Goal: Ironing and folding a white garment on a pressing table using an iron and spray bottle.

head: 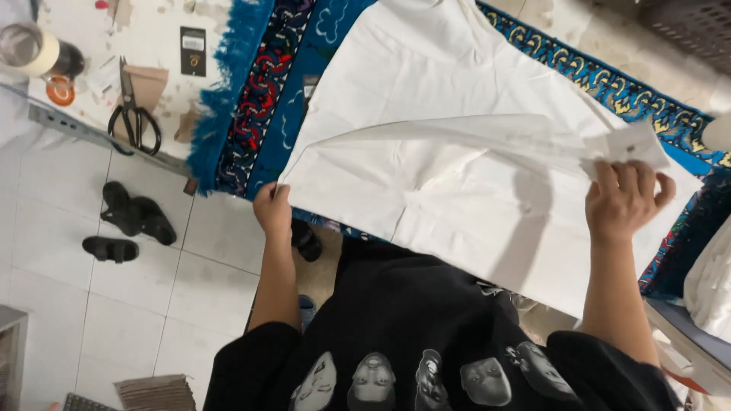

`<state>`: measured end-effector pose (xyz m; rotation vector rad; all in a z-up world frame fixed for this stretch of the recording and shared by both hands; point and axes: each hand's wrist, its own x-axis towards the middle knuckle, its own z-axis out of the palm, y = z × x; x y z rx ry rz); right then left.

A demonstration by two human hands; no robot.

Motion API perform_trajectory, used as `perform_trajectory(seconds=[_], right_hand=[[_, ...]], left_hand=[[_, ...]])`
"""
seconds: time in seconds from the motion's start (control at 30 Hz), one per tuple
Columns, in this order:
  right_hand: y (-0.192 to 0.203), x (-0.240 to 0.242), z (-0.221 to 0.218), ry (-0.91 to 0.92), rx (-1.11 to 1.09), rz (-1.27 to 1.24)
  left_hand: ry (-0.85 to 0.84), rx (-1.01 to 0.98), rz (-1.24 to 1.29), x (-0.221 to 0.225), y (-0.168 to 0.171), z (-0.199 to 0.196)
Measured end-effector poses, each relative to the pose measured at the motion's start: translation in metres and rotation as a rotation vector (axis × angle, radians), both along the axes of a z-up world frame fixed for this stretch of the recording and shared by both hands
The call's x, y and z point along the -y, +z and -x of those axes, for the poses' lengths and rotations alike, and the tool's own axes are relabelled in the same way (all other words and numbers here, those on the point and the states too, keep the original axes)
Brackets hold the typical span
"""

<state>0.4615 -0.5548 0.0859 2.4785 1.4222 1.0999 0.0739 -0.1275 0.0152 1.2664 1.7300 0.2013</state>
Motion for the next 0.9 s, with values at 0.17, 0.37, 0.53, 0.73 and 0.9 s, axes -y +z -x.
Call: perform_trajectory(seconds=[0.17,0.37,0.53,0.73,0.9], right_hand=[[-0.029,0.1,0.067,-0.219,-0.027,0.149],[-0.07,0.135,0.113,-0.302,-0.194,0.194],[-0.096,0.151,0.101,-0.363,-0.197,0.081],[-0.031,0.165,0.128,-0.269,0.112,-0.031],[-0.068,0.201,0.18,-0.266,-0.17,0.051]], left_hand=[[-0.231,-0.304,-0.093,-0.002,-0.011,0.0],[-0.277,-0.235,-0.141,-0.011,-0.018,0.001],[-0.318,-0.213,-0.306,-0.011,-0.052,0.012],[-0.245,-0.144,-0.309,-0.014,-0.065,0.016],[-0.219,-0.129,-0.31,-0.012,-0.064,0.01]])
